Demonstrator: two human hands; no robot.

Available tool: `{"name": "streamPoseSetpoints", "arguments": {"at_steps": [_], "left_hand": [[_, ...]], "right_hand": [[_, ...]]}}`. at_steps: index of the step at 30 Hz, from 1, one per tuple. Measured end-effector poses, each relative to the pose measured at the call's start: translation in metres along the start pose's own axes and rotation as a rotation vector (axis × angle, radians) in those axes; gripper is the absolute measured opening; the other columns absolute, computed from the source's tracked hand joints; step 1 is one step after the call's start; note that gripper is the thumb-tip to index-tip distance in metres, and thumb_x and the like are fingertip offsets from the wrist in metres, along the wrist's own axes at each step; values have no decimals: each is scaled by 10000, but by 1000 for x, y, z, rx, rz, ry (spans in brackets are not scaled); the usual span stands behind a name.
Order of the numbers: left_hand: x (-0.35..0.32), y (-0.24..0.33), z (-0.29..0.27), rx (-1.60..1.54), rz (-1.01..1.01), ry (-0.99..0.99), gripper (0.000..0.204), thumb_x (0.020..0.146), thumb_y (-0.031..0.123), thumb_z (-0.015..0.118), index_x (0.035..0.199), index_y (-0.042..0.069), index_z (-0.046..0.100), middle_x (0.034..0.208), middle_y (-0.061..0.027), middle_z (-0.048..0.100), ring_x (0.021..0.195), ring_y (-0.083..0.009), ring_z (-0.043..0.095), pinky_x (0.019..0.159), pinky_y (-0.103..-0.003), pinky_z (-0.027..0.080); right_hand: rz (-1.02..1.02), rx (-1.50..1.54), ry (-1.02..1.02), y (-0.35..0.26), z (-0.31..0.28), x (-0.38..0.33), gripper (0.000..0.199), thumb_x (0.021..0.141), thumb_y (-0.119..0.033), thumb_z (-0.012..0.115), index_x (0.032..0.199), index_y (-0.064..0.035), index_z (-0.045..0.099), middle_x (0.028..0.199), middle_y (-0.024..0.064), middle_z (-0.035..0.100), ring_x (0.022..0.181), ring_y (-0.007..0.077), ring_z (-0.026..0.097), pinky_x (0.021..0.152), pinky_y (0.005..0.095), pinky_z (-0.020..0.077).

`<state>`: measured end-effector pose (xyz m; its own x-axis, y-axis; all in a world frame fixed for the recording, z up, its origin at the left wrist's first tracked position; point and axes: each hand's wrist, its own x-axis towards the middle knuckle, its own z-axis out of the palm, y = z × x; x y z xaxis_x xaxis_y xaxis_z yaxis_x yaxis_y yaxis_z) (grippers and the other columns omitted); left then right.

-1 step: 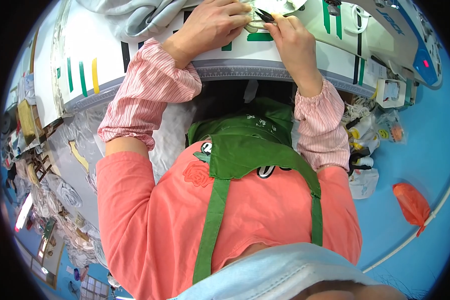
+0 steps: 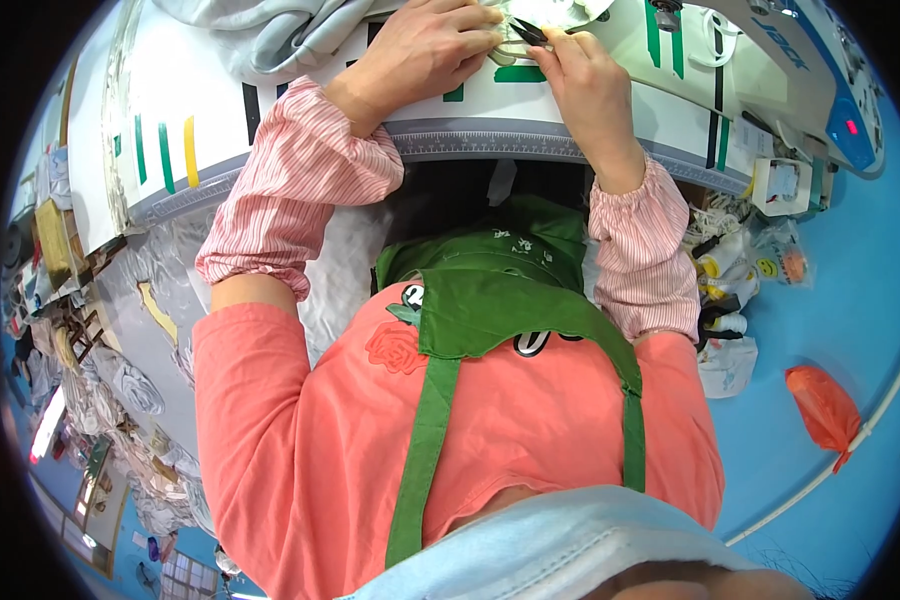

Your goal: Stuffing pillowcases with filling material and then sewing the opening closed using an industrial sewing machine.

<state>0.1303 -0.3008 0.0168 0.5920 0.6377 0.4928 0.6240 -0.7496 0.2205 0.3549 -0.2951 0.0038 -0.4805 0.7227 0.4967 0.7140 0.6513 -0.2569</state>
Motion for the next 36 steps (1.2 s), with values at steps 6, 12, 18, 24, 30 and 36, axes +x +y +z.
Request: {"name": "streamPoseSetpoints", "arguments": {"at_steps": [6, 12, 18, 24, 30, 36], "left_hand": [[-3, -11, 16, -27, 156, 291, 195, 721, 125, 708, 907, 86, 663, 1044, -49, 647, 936, -249, 566, 796, -375, 461], [-1, 1, -3, -13, -1, 5, 206, 721, 119, 709, 920, 86, 668, 1041, -47, 646, 931, -248, 567, 797, -371, 461], [0, 3, -3, -12, -1, 11, 208, 735, 124, 708, 936, 87, 670, 1040, -43, 648, 925, -245, 568, 787, -376, 465], [3, -3, 1, -117, -55, 36, 179, 773, 145, 723, 928, 80, 660, 989, -60, 631, 913, -263, 566, 790, -381, 471], [-7, -142, 27, -56, -112, -127, 107, 903, 111, 597, 958, 24, 629, 991, -89, 618, 935, -273, 570, 836, -407, 479], [19, -196, -98, 575, -972, -241, 169, 975, 51, 519, 1080, -1, 640, 989, -123, 717, 896, -304, 692, 805, -359, 543]], "right_hand": [[4, -18, -46, -3, -1, 4, 268, 878, -206, 719, 1097, -58, 674, 831, 103, 637, 666, 278, 647, 564, 371, 522], [-11, 33, -18, -2, 1, 5, 272, 877, -191, 723, 1100, -45, 671, 833, 117, 637, 667, 283, 645, 568, 368, 519], [218, 129, 151, 0, -2, -1, 242, 874, -153, 735, 1059, -6, 684, 797, 107, 639, 668, 234, 656, 586, 341, 510], [265, -84, 140, 34, -35, -40, 225, 885, -153, 706, 1068, -21, 697, 838, 121, 662, 692, 257, 656, 619, 358, 516], [277, -296, 170, 87, -46, -53, 231, 926, -179, 633, 1111, -73, 721, 968, 125, 685, 931, 307, 629, 841, 405, 492], [384, -286, 206, 103, -50, -74, 235, 927, -189, 632, 1125, -107, 728, 1102, 113, 674, 1039, 315, 596, 923, 412, 463]]}}
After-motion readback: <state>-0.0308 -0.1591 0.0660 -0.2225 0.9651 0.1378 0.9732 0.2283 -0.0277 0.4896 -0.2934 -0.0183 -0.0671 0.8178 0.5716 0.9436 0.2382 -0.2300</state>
